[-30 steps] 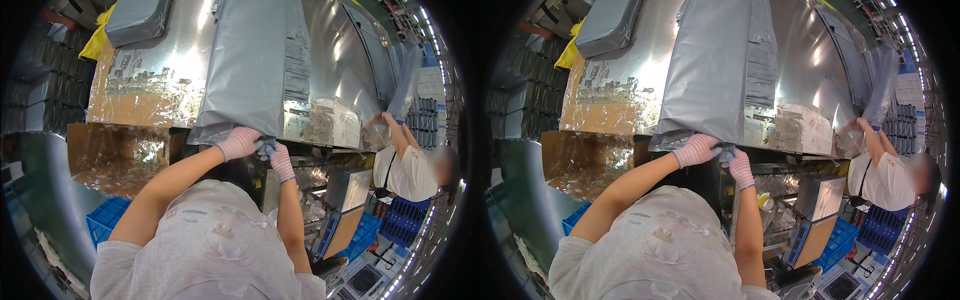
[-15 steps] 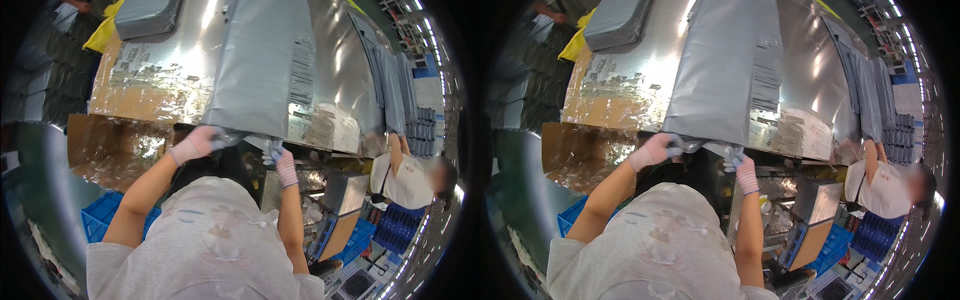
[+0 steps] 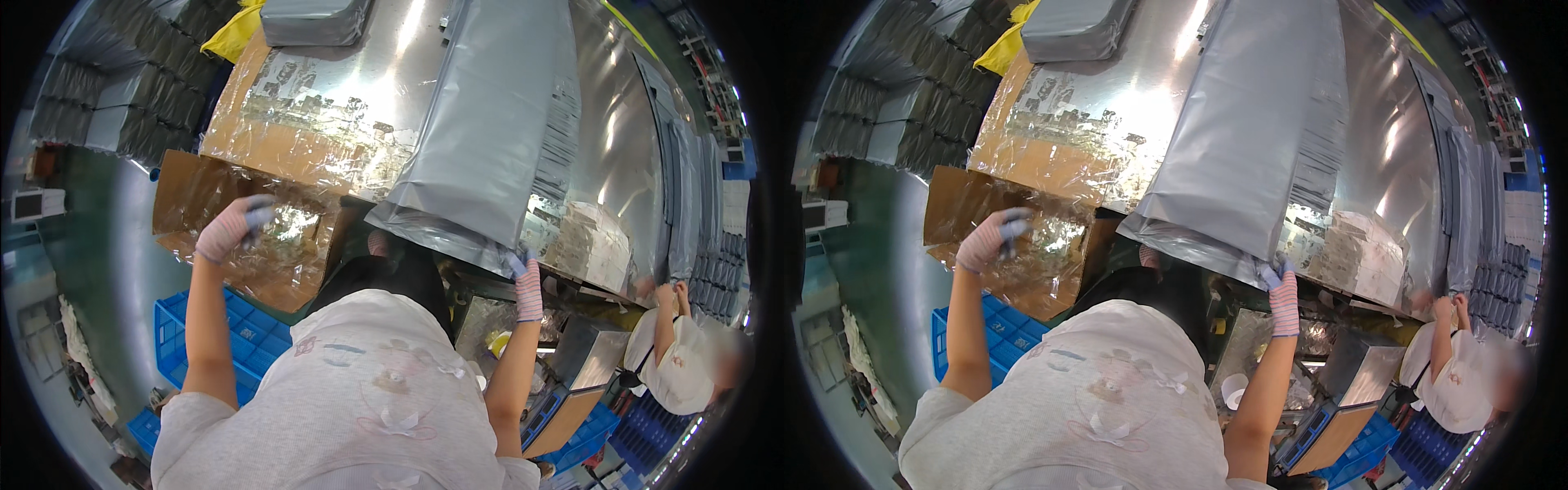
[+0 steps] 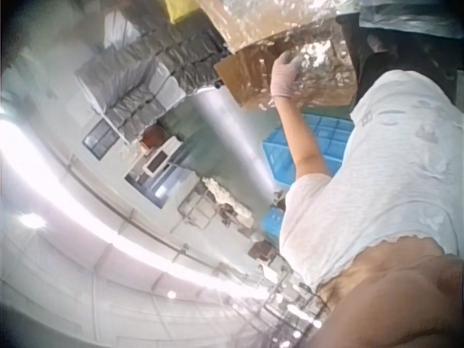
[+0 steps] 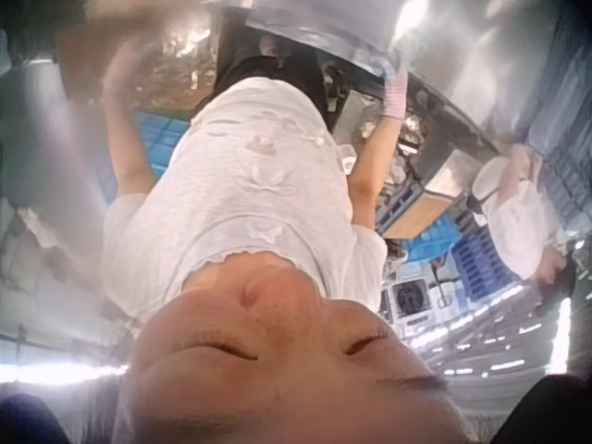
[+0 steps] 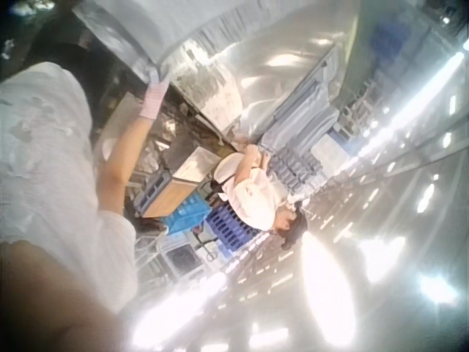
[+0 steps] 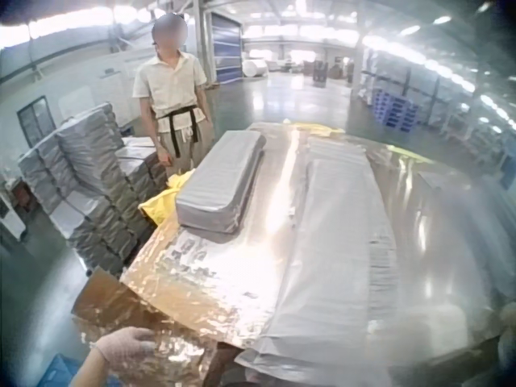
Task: The person places large blue packages of tissues into gray plastic bags, folds the ends of the bags, and stacks the completed bundles on a metal table.
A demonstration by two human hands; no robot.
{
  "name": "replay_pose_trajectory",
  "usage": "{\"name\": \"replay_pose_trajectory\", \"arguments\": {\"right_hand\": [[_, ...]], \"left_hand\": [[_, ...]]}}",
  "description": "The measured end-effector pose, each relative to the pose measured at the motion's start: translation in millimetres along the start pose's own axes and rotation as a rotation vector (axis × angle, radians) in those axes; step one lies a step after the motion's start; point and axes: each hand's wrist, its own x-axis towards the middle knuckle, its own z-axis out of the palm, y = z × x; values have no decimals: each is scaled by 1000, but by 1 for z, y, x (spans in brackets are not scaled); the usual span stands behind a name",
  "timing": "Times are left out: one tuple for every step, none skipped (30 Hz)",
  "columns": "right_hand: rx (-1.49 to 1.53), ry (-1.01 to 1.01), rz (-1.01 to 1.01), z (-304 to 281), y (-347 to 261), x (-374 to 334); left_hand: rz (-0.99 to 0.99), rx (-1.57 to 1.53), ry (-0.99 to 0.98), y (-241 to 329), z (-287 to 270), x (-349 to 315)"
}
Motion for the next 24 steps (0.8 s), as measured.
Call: {"name": "replay_pose_trajectory", "arguments": {"right_hand": [[-137, -44, -10, 0, 7, 7], [-108, 9, -3, 5, 11, 14], [-99, 43, 5, 4, 19, 21], [-87, 94, 13, -1, 29, 30], [-75, 146, 27, -5, 39, 34], [152, 200, -32, -2, 43, 35], [202, 229, 55, 3, 39, 33], [254, 258, 140, 10, 30, 30], [310, 292, 222, 13, 25, 27], [326, 237, 268, 13, 28, 28], [321, 196, 291, 8, 44, 31], [320, 154, 266, 0, 78, 38], [312, 100, 213, -11, 122, 47], [299, 46, 162, -20, 162, 54], [360, 35, 283, 0, 119, 47], [420, 55, 405, 20, 58, 30], [483, 92, 520, 39, -6, 10], [630, 30, 533, 36, -25, 6], [777, 34, 558, 31, -23, 8], [920, 33, 582, 24, -20, 13], [1062, 30, 605, 20, -18, 19], [1124, 11, 594, 20, -16, 30], [1169, 42, 606, 22, -22, 37], [1207, 67, 622, 26, -32, 44]], "left_hand": [[-19, 127, 70, 13, 10, 9], [-39, 251, 141, 20, 14, 25], [65, 877, 402, 0, 14, 61], [155, 788, 500, 14, 24, 74], [330, 483, 463, 27, 34, 85], [431, 260, 419, 39, 51, 93], [528, 384, 444, 65, 72, 90], [627, 510, 471, 96, 93, 81], [693, 497, 404, 117, 112, 79], [795, 472, 360, 128, 129, 84], [823, 608, 367, 143, 147, 81], [849, 732, 336, 158, 162, 77], [891, 871, 272, 173, 173, 72], [992, 918, 313, 173, 184, 79], [1042, 971, 385, 162, 191, 91], [1015, 965, 389, 161, 191, 92], [996, 958, 390, 160, 191, 92], [990, 955, 386, 161, 191, 91], [999, 890, 390, 159, 193, 92], [1002, 824, 396, 157, 194, 95], [1000, 757, 405, 154, 195, 95], [897, 695, 367, 150, 194, 93], [847, 484, 363, 136, 194, 100], [787, 271, 365, 111, 196, 115]]}}
